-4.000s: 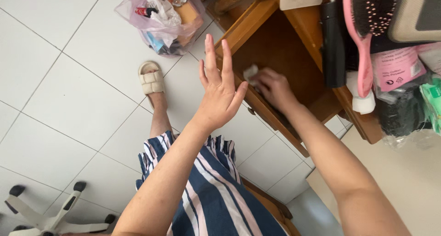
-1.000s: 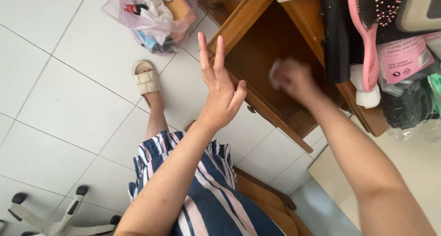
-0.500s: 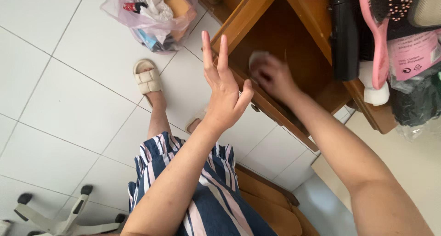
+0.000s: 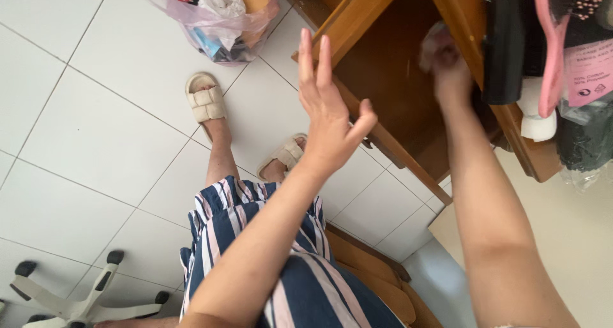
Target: The person cleans the inside of a wooden drawer using a white tissue. They repeatedly wipe the drawer's interior surfaces, discard the used tissue into a plastic bag, and continue wiping with a fresh tissue. The person also briefly handles a spray bottle and a hairbrush before resuming the cleaning.
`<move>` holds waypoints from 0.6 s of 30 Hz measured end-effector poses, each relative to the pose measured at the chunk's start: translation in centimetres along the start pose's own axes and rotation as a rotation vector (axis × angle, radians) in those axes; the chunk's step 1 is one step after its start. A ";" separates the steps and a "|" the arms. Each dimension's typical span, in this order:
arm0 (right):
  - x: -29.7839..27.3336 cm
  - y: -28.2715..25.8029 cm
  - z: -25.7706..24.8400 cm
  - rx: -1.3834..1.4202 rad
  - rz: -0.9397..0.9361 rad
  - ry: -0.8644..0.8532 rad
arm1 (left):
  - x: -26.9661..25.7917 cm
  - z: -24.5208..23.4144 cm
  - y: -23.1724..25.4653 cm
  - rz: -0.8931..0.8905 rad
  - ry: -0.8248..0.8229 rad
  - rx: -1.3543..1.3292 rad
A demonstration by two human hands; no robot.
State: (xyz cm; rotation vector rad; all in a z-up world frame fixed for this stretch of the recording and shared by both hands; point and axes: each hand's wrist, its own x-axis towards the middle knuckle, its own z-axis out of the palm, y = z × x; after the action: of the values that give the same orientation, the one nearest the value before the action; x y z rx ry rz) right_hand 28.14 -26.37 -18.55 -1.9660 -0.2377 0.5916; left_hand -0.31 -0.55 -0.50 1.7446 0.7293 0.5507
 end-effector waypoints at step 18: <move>4.8 -1.1 -3.1 -0.019 -0.093 0.262 | -0.1 0.7 -0.5 -0.030 0.089 -0.133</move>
State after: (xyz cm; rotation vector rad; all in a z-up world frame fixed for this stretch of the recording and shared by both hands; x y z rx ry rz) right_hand 33.94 -26.31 -17.96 -2.0145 -0.1711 0.2688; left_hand 0.00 -0.99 -1.16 1.5915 0.7620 0.6451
